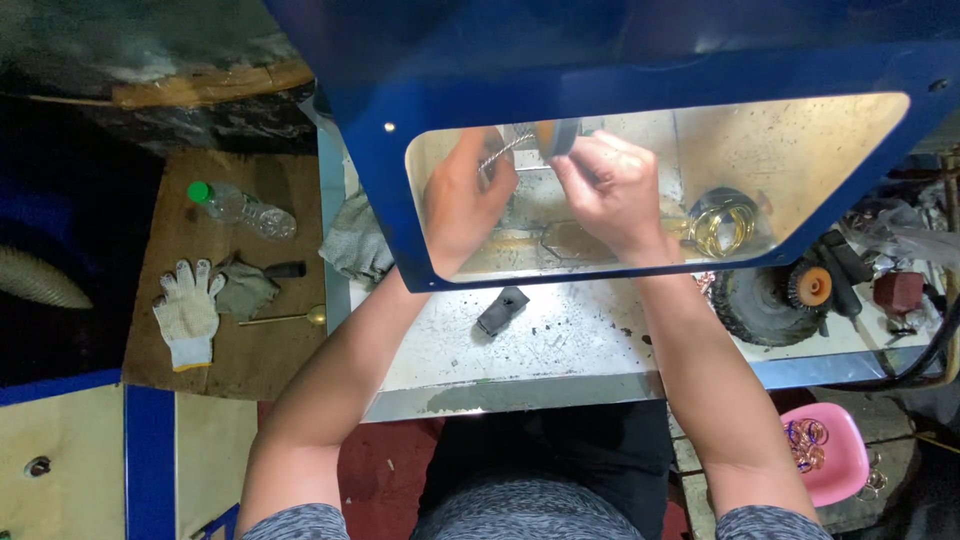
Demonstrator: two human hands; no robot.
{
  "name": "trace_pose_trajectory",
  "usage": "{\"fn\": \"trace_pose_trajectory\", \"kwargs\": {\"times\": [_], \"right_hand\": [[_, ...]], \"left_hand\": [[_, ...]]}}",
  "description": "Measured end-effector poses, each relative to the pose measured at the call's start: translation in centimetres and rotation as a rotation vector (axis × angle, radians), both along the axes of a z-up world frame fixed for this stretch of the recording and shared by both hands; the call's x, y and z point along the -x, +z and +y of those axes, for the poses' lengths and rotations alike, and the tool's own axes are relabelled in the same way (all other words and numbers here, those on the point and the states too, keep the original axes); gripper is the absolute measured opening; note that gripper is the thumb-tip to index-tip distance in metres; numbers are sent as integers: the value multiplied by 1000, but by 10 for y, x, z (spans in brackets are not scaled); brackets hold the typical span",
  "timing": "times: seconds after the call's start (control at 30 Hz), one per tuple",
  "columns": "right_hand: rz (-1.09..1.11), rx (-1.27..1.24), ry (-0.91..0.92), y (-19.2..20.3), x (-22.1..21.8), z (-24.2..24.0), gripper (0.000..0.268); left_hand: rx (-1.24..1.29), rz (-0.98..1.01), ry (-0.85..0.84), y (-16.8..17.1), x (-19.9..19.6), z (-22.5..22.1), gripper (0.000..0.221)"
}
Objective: Polishing a metal jewelry chain using a handheld tool inside a protective enclosure
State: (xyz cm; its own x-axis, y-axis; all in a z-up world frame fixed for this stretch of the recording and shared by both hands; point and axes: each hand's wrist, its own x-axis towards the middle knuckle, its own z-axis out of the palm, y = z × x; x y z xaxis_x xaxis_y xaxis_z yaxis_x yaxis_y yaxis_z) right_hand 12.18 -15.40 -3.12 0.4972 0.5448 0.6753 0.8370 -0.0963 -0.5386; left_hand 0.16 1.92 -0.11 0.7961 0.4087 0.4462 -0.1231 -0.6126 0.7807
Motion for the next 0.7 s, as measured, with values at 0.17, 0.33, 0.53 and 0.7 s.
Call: {"fn": "trace_pose_trajectory", "kwargs": {"times": [0.17,0.33,0.53,0.7], "right_hand": [[-38,-1,61,37,17,-8,5],[-40,-4,76,57,23,-28,2],[-62,3,49,57,22,-29,4],[37,38,5,51,18,-33,8]], "left_hand": [[-39,-6,-94,-9,3,2,17],[-152,-41,-149,-27,-7,5,15],[32,-45,-204,-16,-8,-2,14],[-108,-61,-289,-16,-14,7,11]]}}
